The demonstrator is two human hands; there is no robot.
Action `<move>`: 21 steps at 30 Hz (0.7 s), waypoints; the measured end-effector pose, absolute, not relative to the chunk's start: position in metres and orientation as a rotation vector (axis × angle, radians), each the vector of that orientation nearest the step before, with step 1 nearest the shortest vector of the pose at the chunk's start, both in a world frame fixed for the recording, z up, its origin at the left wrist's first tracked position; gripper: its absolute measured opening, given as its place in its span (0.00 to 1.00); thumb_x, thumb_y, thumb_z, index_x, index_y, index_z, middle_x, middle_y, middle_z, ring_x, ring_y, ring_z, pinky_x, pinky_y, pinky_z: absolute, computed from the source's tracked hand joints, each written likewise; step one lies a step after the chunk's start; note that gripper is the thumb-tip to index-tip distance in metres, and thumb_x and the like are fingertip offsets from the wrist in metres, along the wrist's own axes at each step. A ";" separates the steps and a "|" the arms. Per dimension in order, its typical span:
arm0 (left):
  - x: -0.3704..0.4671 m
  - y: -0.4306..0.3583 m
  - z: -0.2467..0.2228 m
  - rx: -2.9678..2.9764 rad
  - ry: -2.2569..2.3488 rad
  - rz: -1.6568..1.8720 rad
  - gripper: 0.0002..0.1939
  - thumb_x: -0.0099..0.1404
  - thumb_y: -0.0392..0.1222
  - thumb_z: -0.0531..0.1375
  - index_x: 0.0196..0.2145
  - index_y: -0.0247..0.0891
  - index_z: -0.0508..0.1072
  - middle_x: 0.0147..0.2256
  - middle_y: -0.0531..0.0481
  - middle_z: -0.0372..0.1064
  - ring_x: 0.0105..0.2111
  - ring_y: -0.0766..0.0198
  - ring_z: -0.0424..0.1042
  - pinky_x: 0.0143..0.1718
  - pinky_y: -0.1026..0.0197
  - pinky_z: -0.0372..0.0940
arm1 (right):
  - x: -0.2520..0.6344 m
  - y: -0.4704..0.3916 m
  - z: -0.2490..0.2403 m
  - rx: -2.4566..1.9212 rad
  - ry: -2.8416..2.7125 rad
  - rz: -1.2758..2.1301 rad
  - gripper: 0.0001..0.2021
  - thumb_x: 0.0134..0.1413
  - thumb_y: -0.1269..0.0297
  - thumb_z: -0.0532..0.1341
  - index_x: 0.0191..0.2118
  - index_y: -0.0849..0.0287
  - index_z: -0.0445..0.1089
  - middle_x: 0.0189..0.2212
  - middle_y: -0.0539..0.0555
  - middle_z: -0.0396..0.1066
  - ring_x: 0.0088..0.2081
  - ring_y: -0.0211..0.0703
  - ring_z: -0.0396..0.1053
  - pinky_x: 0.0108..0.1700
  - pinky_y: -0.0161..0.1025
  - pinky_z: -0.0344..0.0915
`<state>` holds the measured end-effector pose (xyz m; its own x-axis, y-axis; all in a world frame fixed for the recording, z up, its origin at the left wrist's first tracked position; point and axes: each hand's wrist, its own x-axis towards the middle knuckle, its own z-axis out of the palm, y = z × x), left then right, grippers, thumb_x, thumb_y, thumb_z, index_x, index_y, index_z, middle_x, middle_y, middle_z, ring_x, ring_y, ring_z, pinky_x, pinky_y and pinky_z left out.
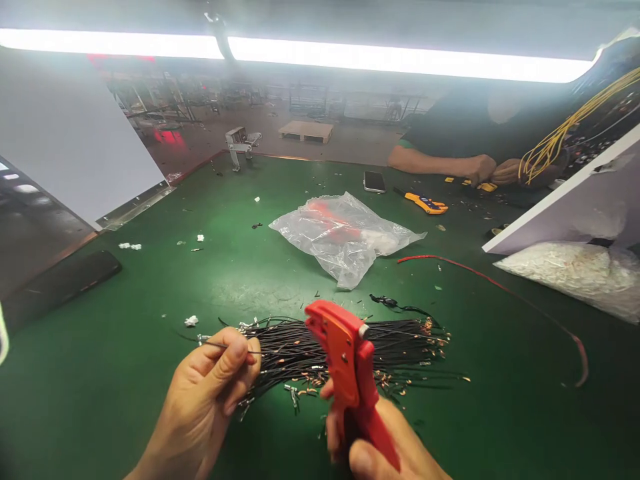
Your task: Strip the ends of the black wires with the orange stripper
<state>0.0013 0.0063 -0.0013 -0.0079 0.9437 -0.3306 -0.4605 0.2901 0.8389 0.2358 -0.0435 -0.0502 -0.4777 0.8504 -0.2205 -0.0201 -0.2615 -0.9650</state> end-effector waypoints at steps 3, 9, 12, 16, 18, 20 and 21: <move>0.003 0.002 0.000 0.679 1.121 1.278 0.22 0.50 0.59 0.73 0.23 0.36 0.75 0.16 0.60 0.57 0.15 0.79 0.51 0.18 0.70 0.44 | 0.240 -0.034 -0.036 -1.373 -1.426 1.458 0.24 0.60 0.43 0.59 0.52 0.55 0.67 0.35 0.54 0.68 0.37 0.49 0.65 0.41 0.44 0.63; 0.007 -0.007 0.000 0.905 1.344 1.378 0.17 0.54 0.58 0.71 0.24 0.41 0.78 0.14 0.60 0.52 0.17 0.72 0.50 0.26 0.64 0.56 | 0.285 -0.021 -0.015 -1.536 -2.109 0.788 0.20 0.58 0.54 0.65 0.54 0.48 0.64 0.44 0.55 0.74 0.42 0.55 0.74 0.43 0.47 0.68; 0.005 -0.007 -0.004 1.118 1.401 1.358 0.10 0.59 0.48 0.69 0.23 0.43 0.79 0.16 0.56 0.62 0.20 0.68 0.55 0.32 0.59 0.58 | 0.295 -0.024 -0.020 -1.384 -2.406 0.453 0.27 0.52 0.56 0.70 0.55 0.49 0.63 0.46 0.57 0.76 0.43 0.58 0.75 0.45 0.50 0.68; 0.002 -0.006 -0.015 1.645 1.280 1.369 0.07 0.64 0.37 0.64 0.28 0.46 0.77 0.23 0.59 0.72 0.25 0.66 0.64 0.37 0.56 0.55 | 0.272 -0.029 -0.027 -1.238 -2.453 0.270 0.26 0.44 0.50 0.73 0.48 0.52 0.69 0.38 0.53 0.78 0.35 0.52 0.75 0.39 0.47 0.65; 0.002 -0.006 -0.021 1.903 1.188 1.346 0.08 0.65 0.32 0.62 0.33 0.46 0.75 0.24 0.62 0.72 0.24 0.68 0.64 0.39 0.56 0.52 | 0.256 -0.031 -0.030 -1.280 -2.557 0.232 0.25 0.41 0.50 0.76 0.43 0.54 0.71 0.34 0.50 0.78 0.33 0.48 0.74 0.36 0.44 0.64; 0.002 -0.007 -0.026 2.063 1.146 1.307 0.09 0.66 0.30 0.61 0.37 0.45 0.73 0.25 0.64 0.70 0.23 0.69 0.64 0.40 0.55 0.51 | 0.244 -0.033 -0.036 -1.214 -2.567 -0.020 0.27 0.37 0.50 0.76 0.43 0.56 0.71 0.32 0.48 0.77 0.31 0.47 0.73 0.37 0.45 0.62; 0.002 -0.007 -0.028 2.122 1.133 1.287 0.10 0.66 0.29 0.60 0.38 0.45 0.72 0.25 0.64 0.70 0.24 0.69 0.64 0.40 0.55 0.50 | 0.240 -0.034 -0.041 -1.233 -2.587 -0.094 0.25 0.38 0.53 0.75 0.43 0.57 0.72 0.32 0.49 0.78 0.31 0.48 0.73 0.38 0.46 0.61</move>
<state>0.0022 -0.0073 -0.0277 0.2434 0.8081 0.5364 0.4292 -0.5857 0.6876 0.2400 -0.0336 -0.0408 -0.5998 0.7524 0.2722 0.7702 0.6351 -0.0587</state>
